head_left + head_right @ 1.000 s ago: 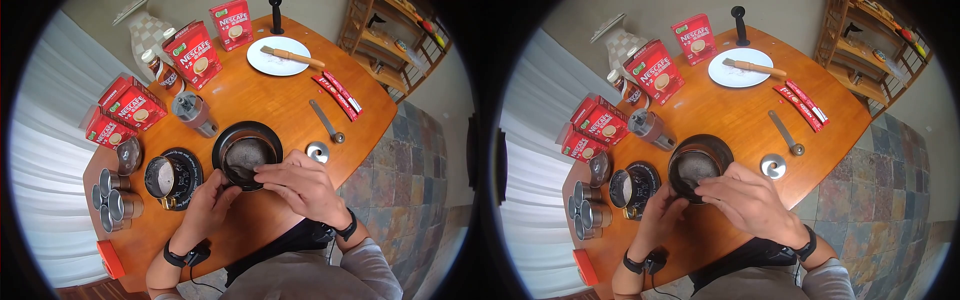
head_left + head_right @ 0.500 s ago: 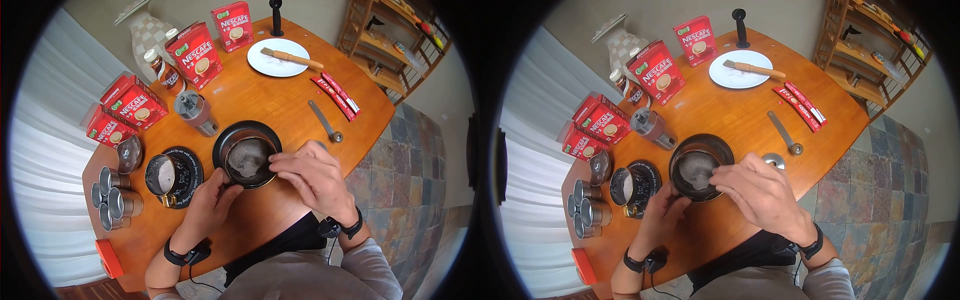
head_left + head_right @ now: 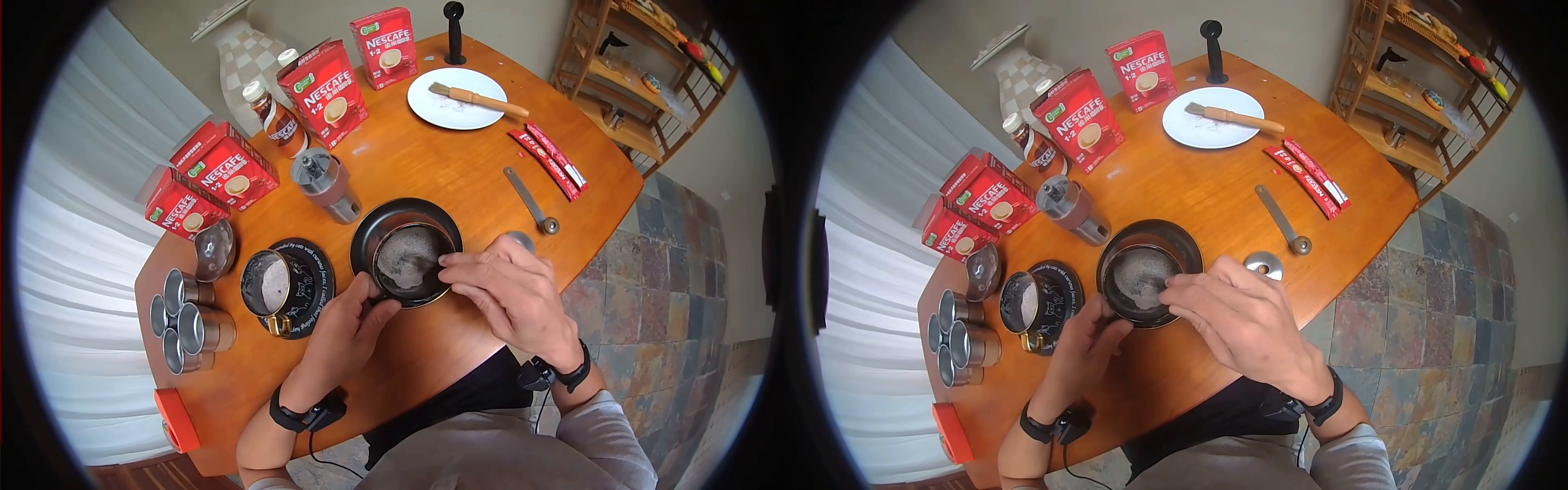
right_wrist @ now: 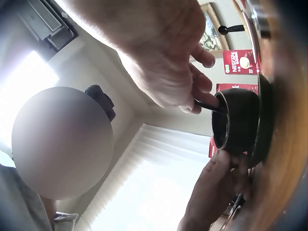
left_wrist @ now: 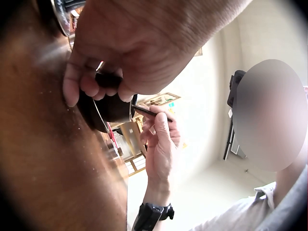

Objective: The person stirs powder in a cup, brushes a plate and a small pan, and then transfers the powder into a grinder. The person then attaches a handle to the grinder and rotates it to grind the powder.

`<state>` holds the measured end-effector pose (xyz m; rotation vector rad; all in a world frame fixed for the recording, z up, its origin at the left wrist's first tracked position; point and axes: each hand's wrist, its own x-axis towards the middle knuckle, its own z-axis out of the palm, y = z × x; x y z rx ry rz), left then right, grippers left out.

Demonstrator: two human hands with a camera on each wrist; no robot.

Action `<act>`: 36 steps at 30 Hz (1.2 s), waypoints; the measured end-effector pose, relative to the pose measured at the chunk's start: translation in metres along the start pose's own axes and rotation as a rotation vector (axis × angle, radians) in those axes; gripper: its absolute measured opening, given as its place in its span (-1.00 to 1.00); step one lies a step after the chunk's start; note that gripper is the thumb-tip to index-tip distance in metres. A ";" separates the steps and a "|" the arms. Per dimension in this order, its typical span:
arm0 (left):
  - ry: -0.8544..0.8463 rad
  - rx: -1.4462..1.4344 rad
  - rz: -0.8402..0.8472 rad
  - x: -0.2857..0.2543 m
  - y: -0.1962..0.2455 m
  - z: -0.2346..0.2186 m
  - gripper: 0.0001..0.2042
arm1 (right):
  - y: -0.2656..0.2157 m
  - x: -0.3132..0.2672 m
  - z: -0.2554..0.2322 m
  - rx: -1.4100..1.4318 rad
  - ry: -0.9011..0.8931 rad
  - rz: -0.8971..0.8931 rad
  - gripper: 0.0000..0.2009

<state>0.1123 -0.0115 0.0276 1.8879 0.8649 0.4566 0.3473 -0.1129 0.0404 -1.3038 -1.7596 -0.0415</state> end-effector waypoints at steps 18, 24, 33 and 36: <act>0.003 0.018 0.031 0.000 -0.006 0.000 -0.77 | -0.005 -0.001 0.004 0.027 -0.111 -0.034 -0.74; 0.013 0.022 0.038 -0.001 -0.006 0.001 -0.77 | -0.004 -0.001 -0.001 0.024 -0.117 -0.025 -0.80; 0.020 0.097 0.038 -0.003 0.004 0.004 -0.78 | -0.008 0.010 -0.015 -0.351 -0.129 -0.169 -0.70; 0.031 0.111 0.048 -0.005 0.005 0.004 -0.77 | -0.010 0.006 -0.014 -0.362 -0.165 -0.196 -0.69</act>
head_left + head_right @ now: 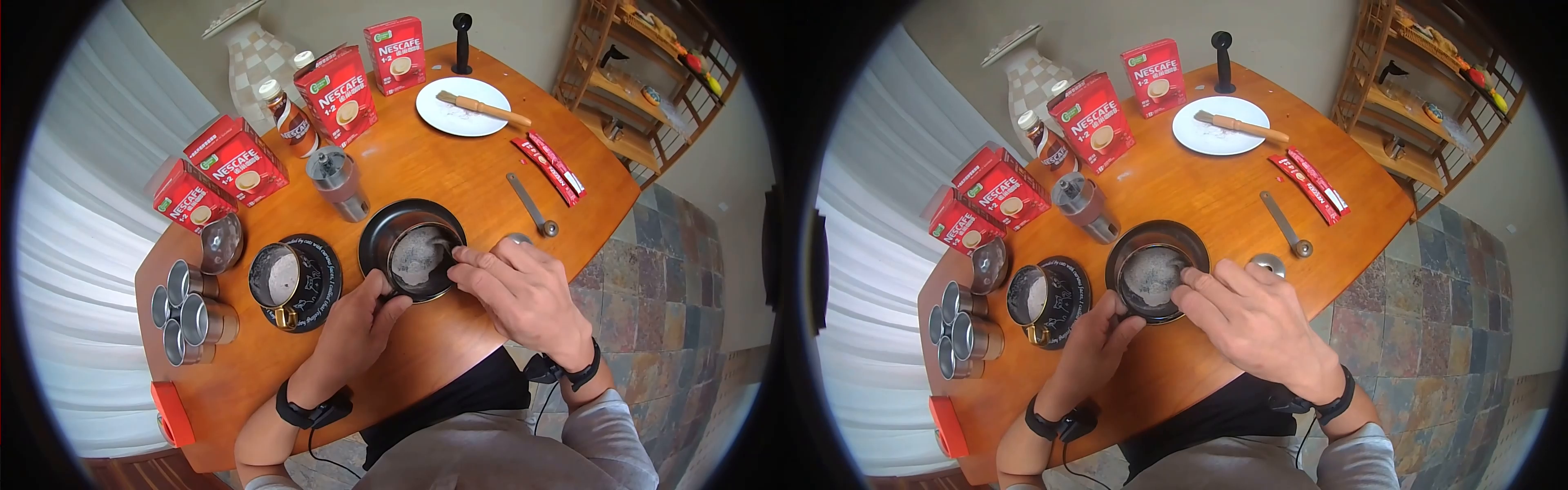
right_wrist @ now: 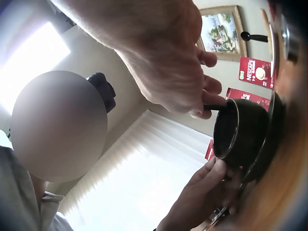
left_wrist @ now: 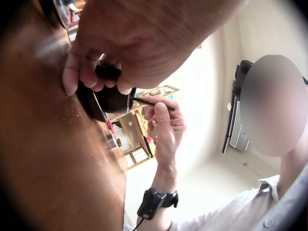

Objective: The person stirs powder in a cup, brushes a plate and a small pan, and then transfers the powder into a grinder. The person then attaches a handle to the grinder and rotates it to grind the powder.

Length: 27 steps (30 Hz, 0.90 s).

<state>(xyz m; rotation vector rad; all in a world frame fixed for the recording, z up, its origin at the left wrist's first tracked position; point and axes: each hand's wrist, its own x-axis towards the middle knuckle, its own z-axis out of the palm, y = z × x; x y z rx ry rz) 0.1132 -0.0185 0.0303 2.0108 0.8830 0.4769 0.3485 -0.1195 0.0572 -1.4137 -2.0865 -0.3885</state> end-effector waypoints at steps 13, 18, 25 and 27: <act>0.009 0.055 0.037 -0.001 0.004 0.000 -0.78 | -0.011 -0.004 0.008 0.299 0.056 0.134 -0.80; 0.017 0.061 0.037 -0.002 0.007 0.000 -0.78 | -0.015 -0.008 0.022 0.420 0.143 0.270 -0.87; 0.014 0.052 0.031 -0.001 0.003 0.001 -0.78 | -0.023 -0.010 0.038 0.494 0.259 0.399 -0.90; 0.006 0.032 0.014 -0.001 0.003 0.001 -0.79 | -0.025 -0.009 0.039 0.486 0.283 0.401 -0.90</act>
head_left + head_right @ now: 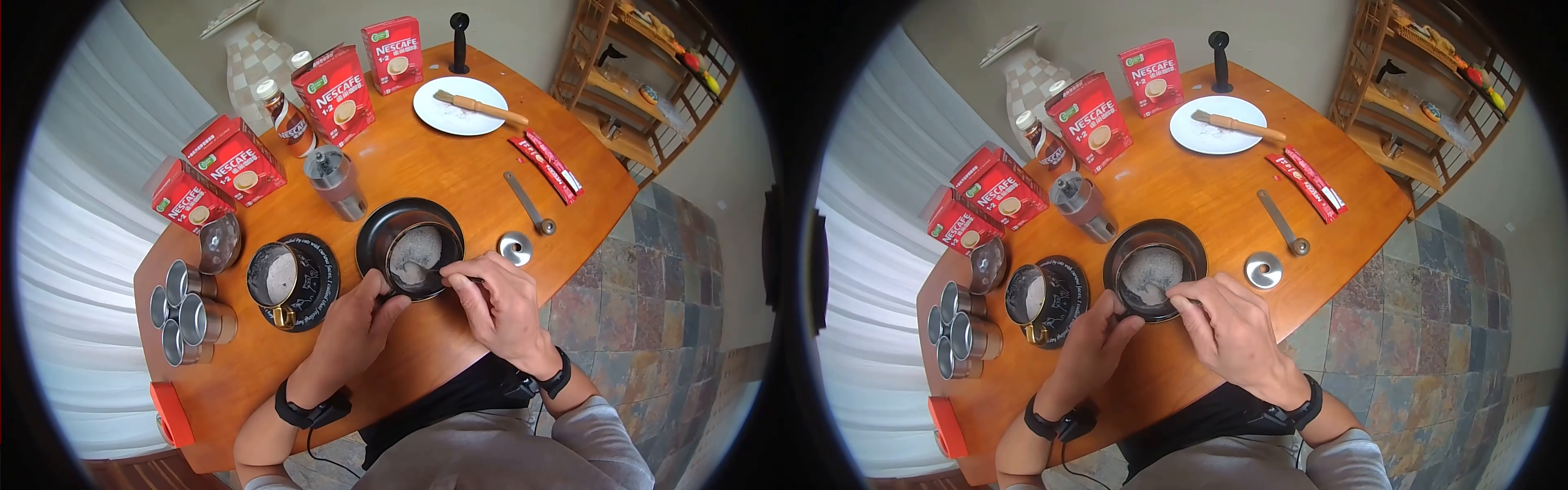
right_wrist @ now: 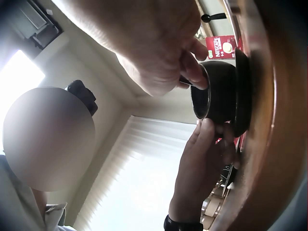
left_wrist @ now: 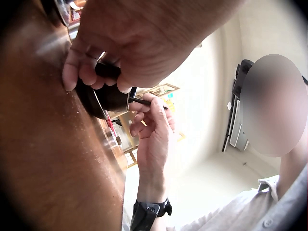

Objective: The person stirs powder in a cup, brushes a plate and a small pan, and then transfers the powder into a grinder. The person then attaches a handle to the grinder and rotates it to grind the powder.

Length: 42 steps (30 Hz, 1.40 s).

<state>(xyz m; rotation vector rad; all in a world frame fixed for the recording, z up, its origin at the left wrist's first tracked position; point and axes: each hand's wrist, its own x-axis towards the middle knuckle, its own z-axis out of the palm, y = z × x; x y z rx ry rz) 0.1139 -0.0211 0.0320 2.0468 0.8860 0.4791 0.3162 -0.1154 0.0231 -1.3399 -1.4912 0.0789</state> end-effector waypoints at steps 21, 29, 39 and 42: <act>0.019 0.059 0.029 0.000 0.002 0.000 -0.77 | -0.004 -0.010 0.011 0.179 0.071 0.309 -0.90; 0.006 0.054 0.003 0.001 0.000 -0.001 -0.75 | -0.003 -0.007 0.014 0.448 0.077 0.476 -0.83; 0.044 0.028 0.047 0.001 -0.004 0.001 -0.79 | 0.005 0.000 0.017 0.529 0.089 0.512 -0.80; 0.052 0.024 0.067 0.002 -0.007 0.003 -0.79 | 0.006 0.002 0.017 0.539 0.114 0.516 -0.80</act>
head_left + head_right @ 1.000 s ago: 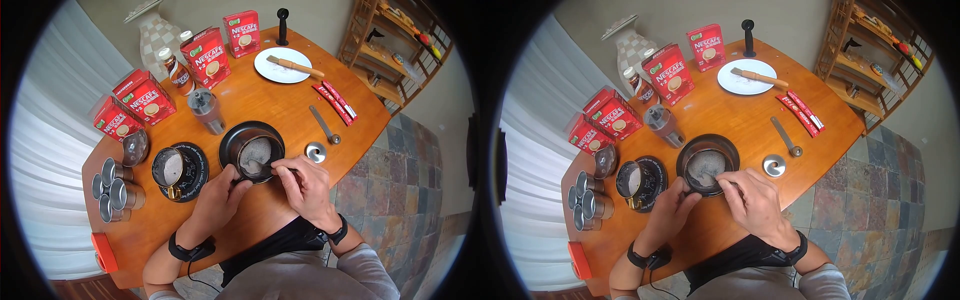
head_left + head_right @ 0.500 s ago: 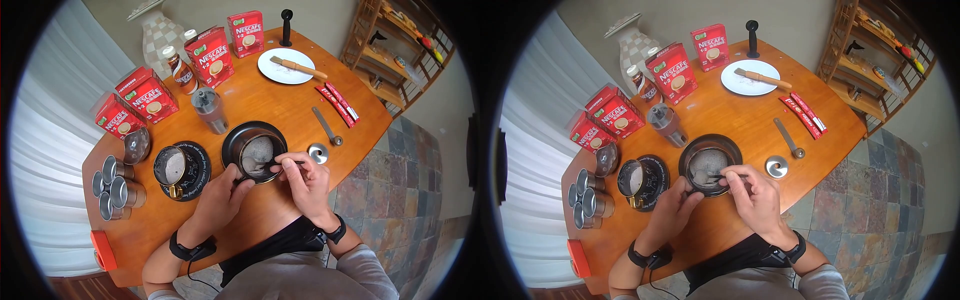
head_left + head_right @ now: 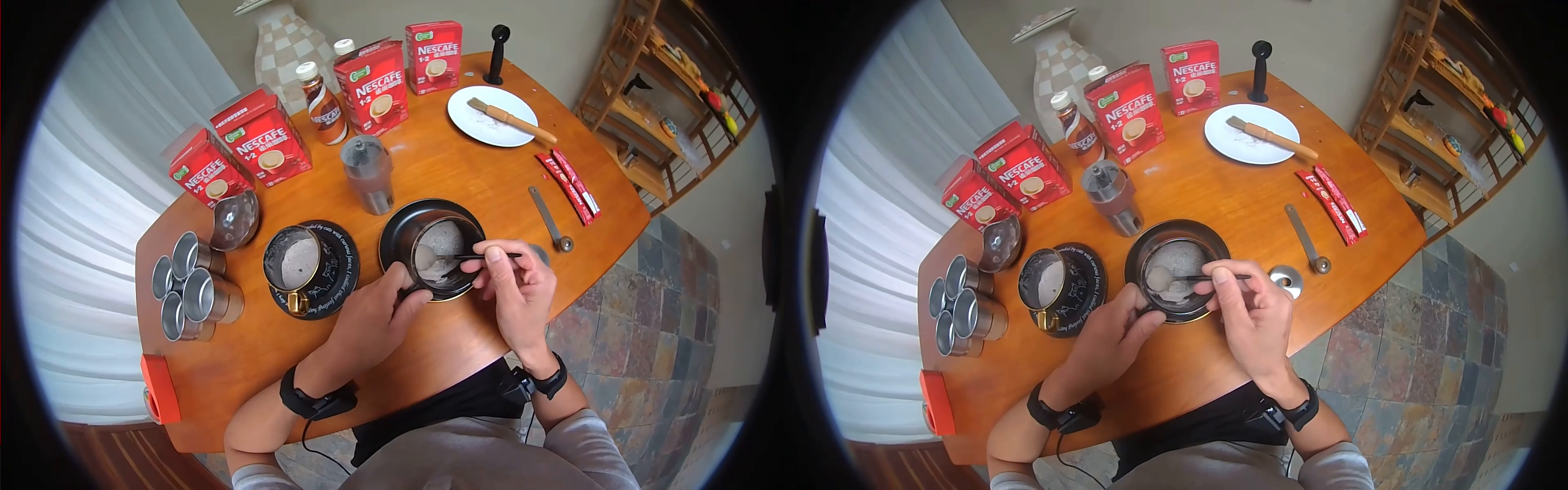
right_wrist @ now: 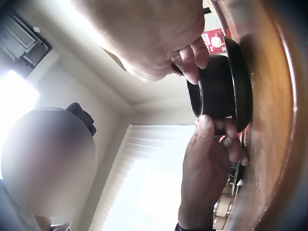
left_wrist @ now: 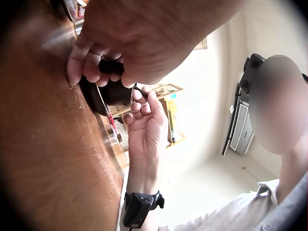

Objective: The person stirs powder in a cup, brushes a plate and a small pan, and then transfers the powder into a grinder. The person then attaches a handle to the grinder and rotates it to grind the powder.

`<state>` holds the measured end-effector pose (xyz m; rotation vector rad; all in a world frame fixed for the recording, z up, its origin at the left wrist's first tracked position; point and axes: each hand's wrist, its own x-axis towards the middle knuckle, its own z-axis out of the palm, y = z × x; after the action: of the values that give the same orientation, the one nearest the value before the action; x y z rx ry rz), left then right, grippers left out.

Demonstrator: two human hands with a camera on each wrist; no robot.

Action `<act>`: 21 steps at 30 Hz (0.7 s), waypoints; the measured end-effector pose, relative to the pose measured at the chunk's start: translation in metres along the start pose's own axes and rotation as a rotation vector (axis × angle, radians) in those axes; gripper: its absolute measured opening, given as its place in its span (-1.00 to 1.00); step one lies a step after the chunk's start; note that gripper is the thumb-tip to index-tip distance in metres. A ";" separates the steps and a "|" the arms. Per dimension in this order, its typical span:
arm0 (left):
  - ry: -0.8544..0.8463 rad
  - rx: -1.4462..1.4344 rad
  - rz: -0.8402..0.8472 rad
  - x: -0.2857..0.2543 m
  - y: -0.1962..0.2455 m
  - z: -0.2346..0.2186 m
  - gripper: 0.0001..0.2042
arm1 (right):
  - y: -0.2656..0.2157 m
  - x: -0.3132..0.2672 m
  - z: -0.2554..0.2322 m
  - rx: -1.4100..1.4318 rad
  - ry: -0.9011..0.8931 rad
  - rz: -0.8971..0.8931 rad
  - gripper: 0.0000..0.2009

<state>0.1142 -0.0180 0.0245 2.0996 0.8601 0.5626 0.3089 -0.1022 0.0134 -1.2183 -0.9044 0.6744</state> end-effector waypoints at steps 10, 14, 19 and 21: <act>-0.016 -0.056 -0.031 0.001 -0.002 -0.001 -0.80 | -0.005 0.006 -0.004 -0.026 0.048 -0.033 -0.81; -0.014 -0.084 -0.019 0.002 -0.004 -0.001 -0.82 | -0.009 0.007 -0.005 -0.038 0.059 -0.036 -0.80; -0.022 -0.176 -0.059 0.005 -0.016 0.004 -0.82 | -0.010 0.008 -0.007 -0.035 0.070 -0.037 -0.80; -0.027 -0.239 -0.084 0.006 -0.016 0.003 -0.82 | -0.010 0.008 -0.007 -0.031 0.067 -0.046 -0.80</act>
<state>0.1137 -0.0073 0.0107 1.8419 0.8195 0.5628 0.3187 -0.1008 0.0242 -1.2374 -0.8875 0.5820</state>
